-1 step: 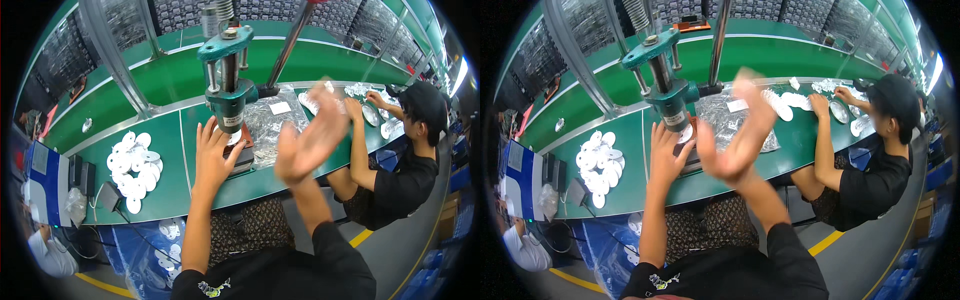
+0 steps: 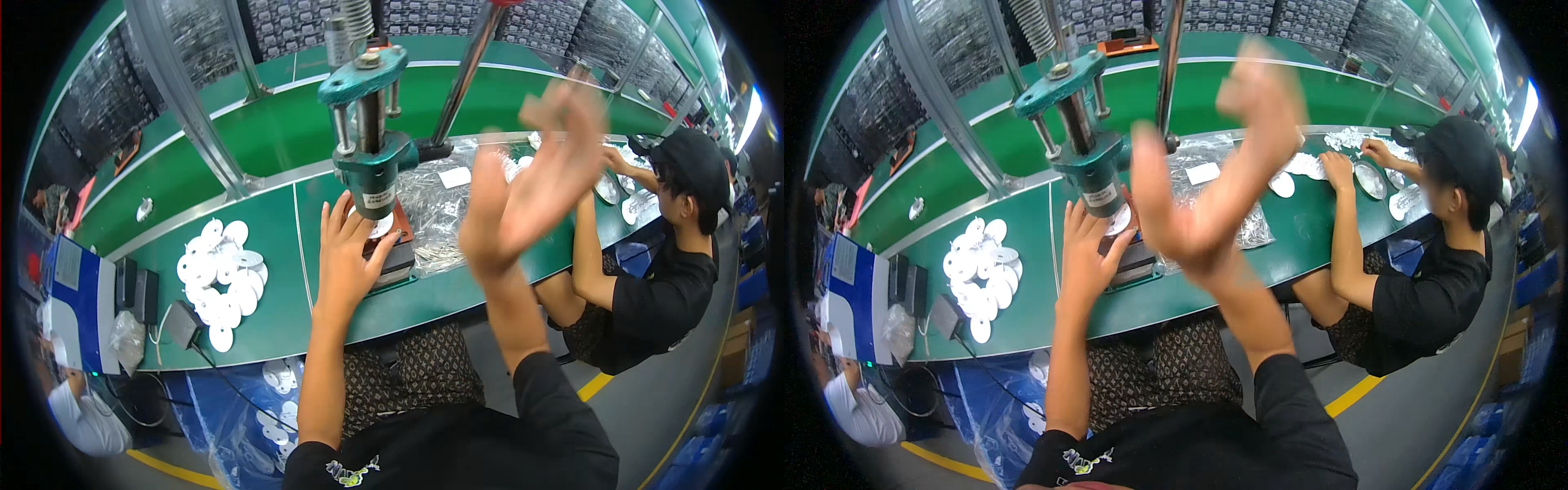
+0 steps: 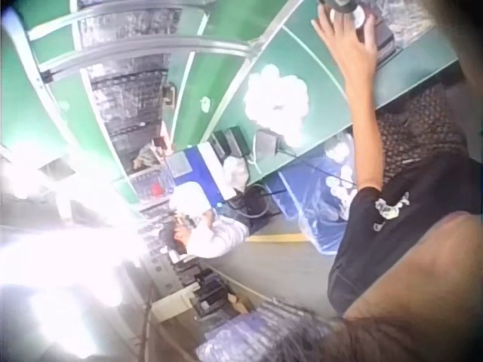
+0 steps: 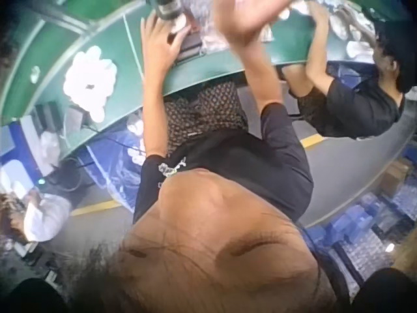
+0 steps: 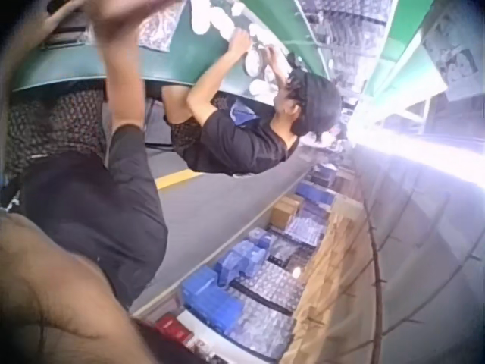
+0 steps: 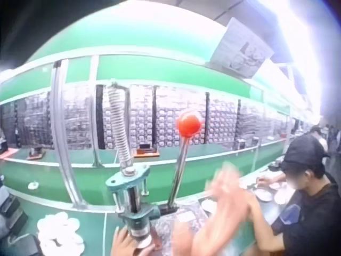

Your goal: The person assembles small circular electronic components using a manual press.

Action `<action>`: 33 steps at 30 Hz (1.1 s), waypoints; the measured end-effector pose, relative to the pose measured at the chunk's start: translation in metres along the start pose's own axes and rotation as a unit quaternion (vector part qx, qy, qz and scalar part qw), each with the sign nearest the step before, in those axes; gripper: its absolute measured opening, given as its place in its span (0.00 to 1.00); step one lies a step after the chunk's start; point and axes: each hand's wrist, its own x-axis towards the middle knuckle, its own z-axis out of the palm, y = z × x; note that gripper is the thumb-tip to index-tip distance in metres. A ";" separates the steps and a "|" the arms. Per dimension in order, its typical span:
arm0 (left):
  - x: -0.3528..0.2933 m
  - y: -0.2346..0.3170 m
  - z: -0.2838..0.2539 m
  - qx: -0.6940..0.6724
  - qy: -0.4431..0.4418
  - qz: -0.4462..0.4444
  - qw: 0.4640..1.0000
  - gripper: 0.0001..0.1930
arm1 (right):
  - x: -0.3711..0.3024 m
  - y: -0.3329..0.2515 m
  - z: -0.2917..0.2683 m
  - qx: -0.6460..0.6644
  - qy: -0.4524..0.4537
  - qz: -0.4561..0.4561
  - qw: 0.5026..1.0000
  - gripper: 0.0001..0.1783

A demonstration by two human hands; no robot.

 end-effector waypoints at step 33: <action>-0.097 -0.042 0.008 -0.638 -0.045 -0.161 0.752 0.25 | -0.132 -0.070 -0.065 0.170 -0.228 0.172 0.943 0.11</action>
